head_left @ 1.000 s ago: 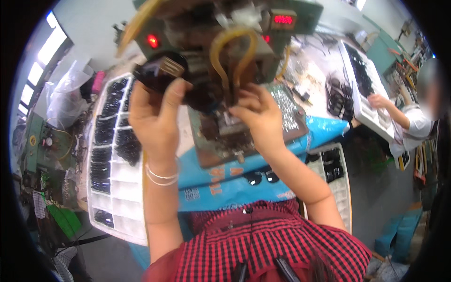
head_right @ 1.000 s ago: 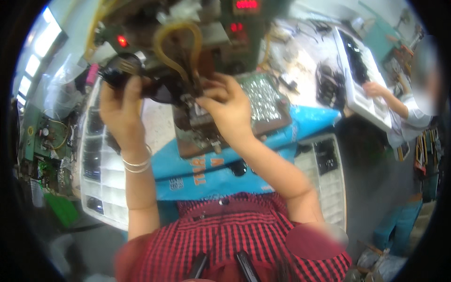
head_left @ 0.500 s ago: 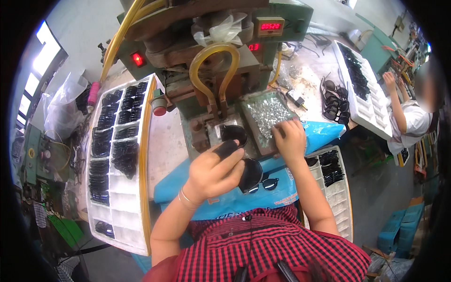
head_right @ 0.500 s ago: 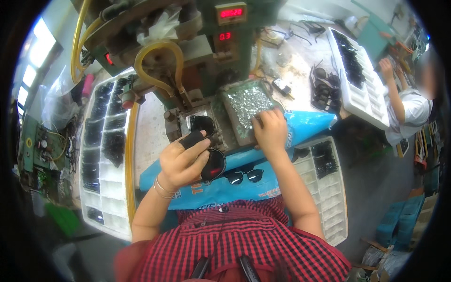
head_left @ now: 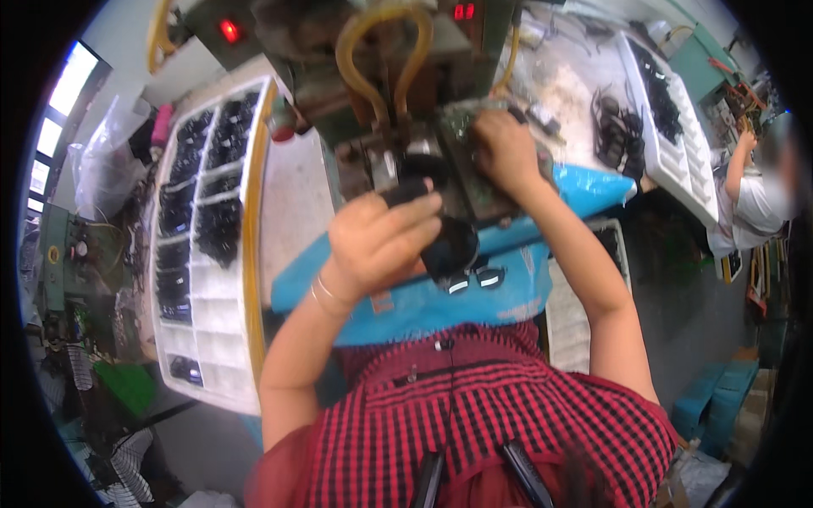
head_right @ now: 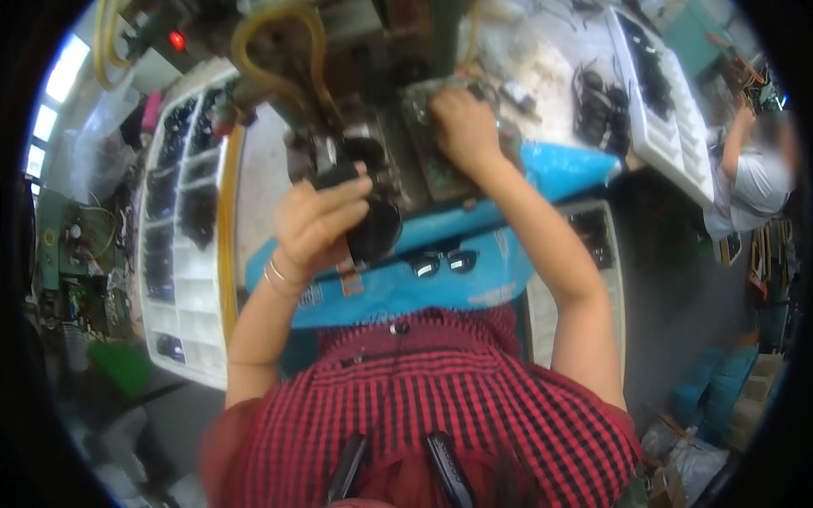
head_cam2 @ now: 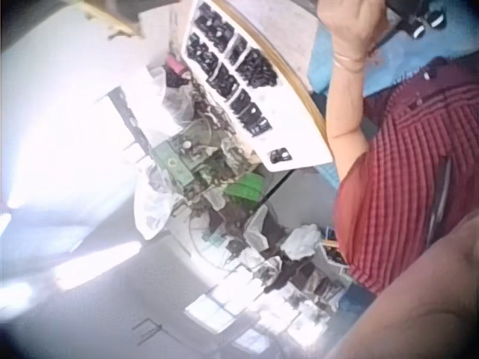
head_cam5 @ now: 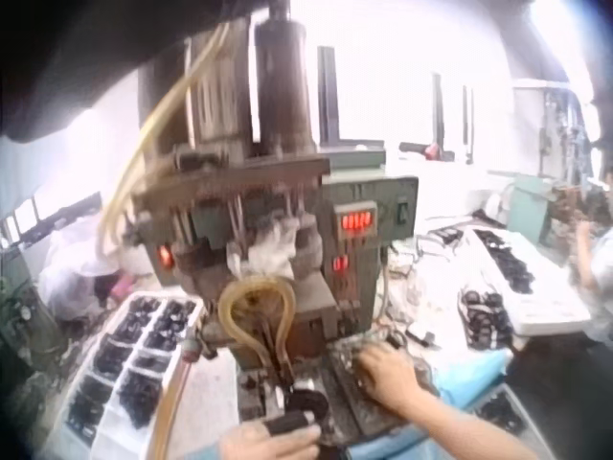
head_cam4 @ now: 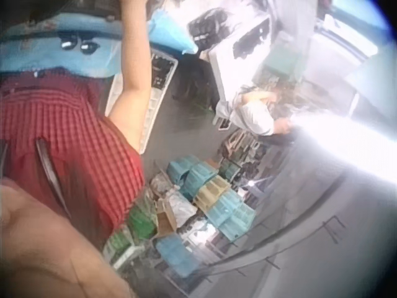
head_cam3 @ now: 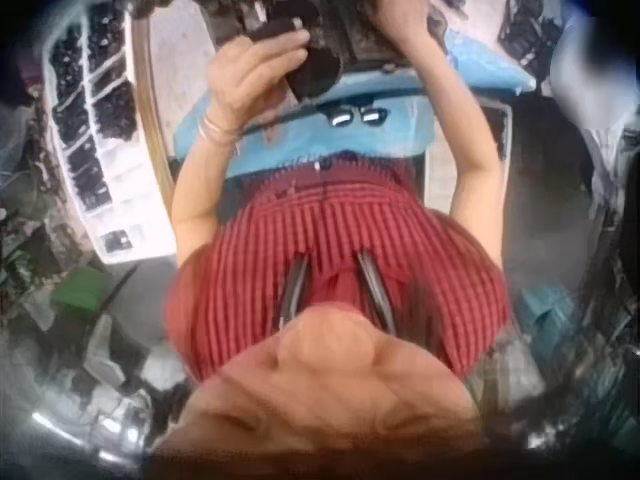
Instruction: The person assembles sunglasses by picking up frames and lenses, placing them into a press machine, and then arranging the finished units into a tray. The process is repeated continuously throughout the clip.
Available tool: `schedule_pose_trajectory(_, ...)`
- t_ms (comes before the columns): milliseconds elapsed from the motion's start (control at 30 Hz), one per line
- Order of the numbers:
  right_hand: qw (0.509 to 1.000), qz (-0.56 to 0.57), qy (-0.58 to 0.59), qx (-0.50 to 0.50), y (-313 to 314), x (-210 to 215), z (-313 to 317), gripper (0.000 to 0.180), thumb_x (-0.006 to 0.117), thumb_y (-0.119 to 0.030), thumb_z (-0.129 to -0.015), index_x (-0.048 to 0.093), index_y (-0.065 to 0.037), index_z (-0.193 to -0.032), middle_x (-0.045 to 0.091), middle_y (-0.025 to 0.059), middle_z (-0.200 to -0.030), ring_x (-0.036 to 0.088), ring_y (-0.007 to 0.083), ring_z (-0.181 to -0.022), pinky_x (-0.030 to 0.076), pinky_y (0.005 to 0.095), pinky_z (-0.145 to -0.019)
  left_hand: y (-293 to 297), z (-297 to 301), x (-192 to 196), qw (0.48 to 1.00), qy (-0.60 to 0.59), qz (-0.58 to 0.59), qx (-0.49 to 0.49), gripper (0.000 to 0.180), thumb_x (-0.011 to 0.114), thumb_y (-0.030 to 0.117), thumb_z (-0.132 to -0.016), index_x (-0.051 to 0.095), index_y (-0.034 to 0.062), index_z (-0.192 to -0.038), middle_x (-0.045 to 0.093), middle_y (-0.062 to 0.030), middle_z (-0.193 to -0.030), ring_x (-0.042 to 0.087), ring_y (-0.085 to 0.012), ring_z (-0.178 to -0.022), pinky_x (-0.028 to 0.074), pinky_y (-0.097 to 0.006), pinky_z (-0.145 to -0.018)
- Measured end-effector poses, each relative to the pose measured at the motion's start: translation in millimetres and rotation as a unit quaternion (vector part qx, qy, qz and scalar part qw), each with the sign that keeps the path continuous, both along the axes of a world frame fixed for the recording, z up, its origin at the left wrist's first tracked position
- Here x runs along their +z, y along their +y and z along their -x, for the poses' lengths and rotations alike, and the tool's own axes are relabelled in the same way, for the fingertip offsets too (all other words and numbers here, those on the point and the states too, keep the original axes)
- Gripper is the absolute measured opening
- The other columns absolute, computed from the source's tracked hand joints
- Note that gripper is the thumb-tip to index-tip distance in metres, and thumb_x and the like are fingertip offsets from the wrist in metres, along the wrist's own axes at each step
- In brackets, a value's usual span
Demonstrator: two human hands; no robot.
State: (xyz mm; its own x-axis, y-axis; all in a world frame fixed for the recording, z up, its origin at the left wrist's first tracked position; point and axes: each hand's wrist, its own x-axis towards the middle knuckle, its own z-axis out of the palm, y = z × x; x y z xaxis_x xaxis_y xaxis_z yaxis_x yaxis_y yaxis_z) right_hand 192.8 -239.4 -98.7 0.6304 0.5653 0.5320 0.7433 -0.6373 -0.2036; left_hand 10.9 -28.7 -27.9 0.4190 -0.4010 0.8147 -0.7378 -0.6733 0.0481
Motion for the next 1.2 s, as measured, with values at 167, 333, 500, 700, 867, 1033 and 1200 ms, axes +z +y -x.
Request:
schedule_pose_trajectory(167,0.955,-0.246,0.128,-0.106,-2,10,30,0.024,0.066,-0.012,-0.087,0.071,-0.004,-0.109,0.07,0.0183,-0.106,0.068,0.0332,-0.098,0.051,0.038,-0.087,-10,24,-6,0.998,0.045,0.053,0.012,0.038,0.07,0.005,-0.072,0.067,0.0069,-0.109,0.069,-0.0155,-0.118,0.068,-0.0319,-0.107,0.053,-0.039,-0.083)
schedule_pose_trajectory(333,0.892,-0.379,0.235,-0.071,-44,-6,39,0.02,0.065,-0.007,-0.089,0.07,0.002,-0.106,0.071,0.0134,-0.104,0.067,0.0201,-0.096,0.051,0.032,-0.089,41,86,-20,0.923,0.03,0.141,0.357,0.026,0.071,-0.002,-0.077,0.07,0.0056,-0.101,0.068,-0.0151,-0.116,0.062,-0.0325,-0.114,0.046,-0.04,-0.101)
schedule_pose_trajectory(500,0.921,-0.304,0.239,-0.052,-27,24,45,0.021,0.067,-0.009,-0.087,0.071,0.0,-0.106,0.072,0.0115,-0.099,0.068,0.0191,-0.095,0.051,0.0302,-0.086,80,79,13,0.826,0.224,0.429,0.287,0.007,0.06,0.007,-0.095,0.064,0.0008,-0.097,0.068,-0.0076,-0.097,0.063,-0.0142,-0.092,0.049,-0.026,-0.08)
schedule_pose_trajectory(700,0.908,-0.356,0.204,-0.087,-5,3,41,0.018,0.068,-0.006,-0.084,0.073,-0.001,-0.101,0.072,0.0102,-0.094,0.067,0.0183,-0.091,0.05,0.0288,-0.083,14,53,-63,0.629,0.545,0.554,0.013,0.038,0.053,0.036,-0.101,0.06,0.0021,-0.085,0.066,-0.0097,-0.077,0.063,-0.0149,-0.064,0.047,-0.024,-0.054)
schedule_pose_trajectory(867,0.877,-0.375,0.299,-0.039,-23,35,81,0.015,0.069,-0.004,-0.084,0.072,0.001,-0.098,0.068,0.0061,-0.094,0.064,0.0141,-0.088,0.05,0.0271,-0.081,10,64,-63,0.585,0.572,0.57,-0.078,0.042,0.052,0.043,-0.101,0.059,0.0034,-0.089,0.067,-0.0094,-0.081,0.064,-0.0127,-0.059,0.04,-0.019,-0.046)
schedule_pose_trajectory(1033,0.862,-0.378,0.332,0.066,24,100,78,0.042,0.072,-0.005,-0.079,0.062,0.002,-0.119,0.069,0.0093,-0.09,0.064,0.0145,-0.089,0.05,0.0283,-0.083,-6,27,-34,0.663,0.586,0.445,-0.135,0.078,0.049,0.074,-0.088,0.06,-0.0012,-0.106,0.067,-0.0122,-0.085,0.064,-0.0138,-0.064,0.045,-0.02,-0.048)
schedule_pose_trajectory(1200,0.834,-0.421,0.344,0.097,49,87,79,0.067,0.074,-0.004,-0.076,0.043,0.011,-0.134,0.069,0.0112,-0.09,0.065,0.0155,-0.092,0.048,0.0269,-0.085,-26,14,-52,0.55,0.617,0.501,-0.257,0.081,0.041,0.072,-0.093,0.06,-0.0019,-0.119,0.069,-0.0076,-0.086,0.051,-0.0057,-0.054,0.029,-0.019,-0.043)
